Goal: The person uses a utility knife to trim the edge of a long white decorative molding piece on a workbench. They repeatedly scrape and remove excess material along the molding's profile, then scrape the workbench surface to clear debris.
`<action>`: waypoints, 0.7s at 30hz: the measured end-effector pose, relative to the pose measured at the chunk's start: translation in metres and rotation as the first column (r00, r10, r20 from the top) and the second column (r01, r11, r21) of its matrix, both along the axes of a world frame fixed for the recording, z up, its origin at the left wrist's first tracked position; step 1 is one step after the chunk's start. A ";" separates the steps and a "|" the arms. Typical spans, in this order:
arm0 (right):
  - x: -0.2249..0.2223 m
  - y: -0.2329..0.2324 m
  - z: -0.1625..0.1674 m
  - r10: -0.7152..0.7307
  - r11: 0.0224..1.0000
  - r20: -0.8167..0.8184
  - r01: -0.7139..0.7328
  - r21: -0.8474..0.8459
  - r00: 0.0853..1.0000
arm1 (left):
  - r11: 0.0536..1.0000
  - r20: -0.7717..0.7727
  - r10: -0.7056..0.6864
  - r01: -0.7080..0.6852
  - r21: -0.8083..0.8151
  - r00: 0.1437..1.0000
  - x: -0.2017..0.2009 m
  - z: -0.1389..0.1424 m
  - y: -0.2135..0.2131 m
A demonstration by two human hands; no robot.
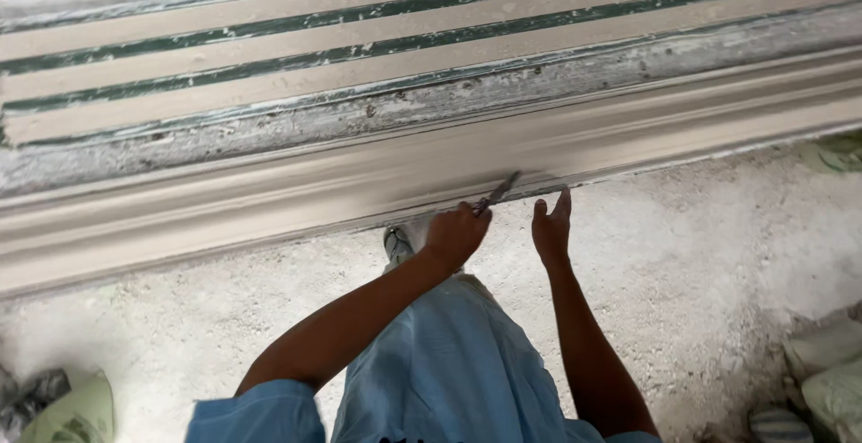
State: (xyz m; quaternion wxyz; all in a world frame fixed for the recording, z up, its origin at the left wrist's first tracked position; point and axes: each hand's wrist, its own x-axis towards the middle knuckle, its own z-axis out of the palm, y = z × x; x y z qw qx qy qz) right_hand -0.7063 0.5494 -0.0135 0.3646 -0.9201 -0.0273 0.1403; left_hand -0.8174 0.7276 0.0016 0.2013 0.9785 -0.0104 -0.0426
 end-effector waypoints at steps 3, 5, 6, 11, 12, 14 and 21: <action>0.002 -0.014 0.011 -0.084 0.961 -0.130 0.115 0.250 0.988 | 0.997 -0.042 -0.052 0.054 0.055 0.998 -0.034 0.016 0.041; 0.001 -0.030 0.013 -0.116 0.983 -0.089 0.127 0.132 0.989 | 0.989 -0.123 -0.036 0.052 0.137 0.992 -0.062 0.028 0.072; -0.002 -0.038 0.012 -0.131 0.989 -0.081 0.136 0.063 0.988 | 0.990 -0.174 -0.030 0.054 0.132 0.984 -0.079 0.034 0.087; -0.018 -0.063 -0.007 -0.108 0.925 -0.163 0.159 0.346 0.981 | 0.988 -0.208 -0.028 0.058 0.141 0.978 -0.071 0.038 0.077; -0.017 -0.065 -0.010 -0.061 0.921 -0.105 0.096 0.378 0.993 | 0.992 -0.124 -0.033 0.048 0.119 0.992 -0.049 0.034 0.056; -0.009 -0.065 -0.013 -0.041 0.991 0.082 0.030 0.133 0.996 | 0.998 -0.002 0.013 -0.013 0.063 1.000 0.005 0.024 0.003; 0.057 -0.107 0.000 -0.091 0.983 0.286 0.040 0.182 0.954 | 0.999 -0.005 -0.024 0.025 0.044 1.000 0.097 0.008 -0.070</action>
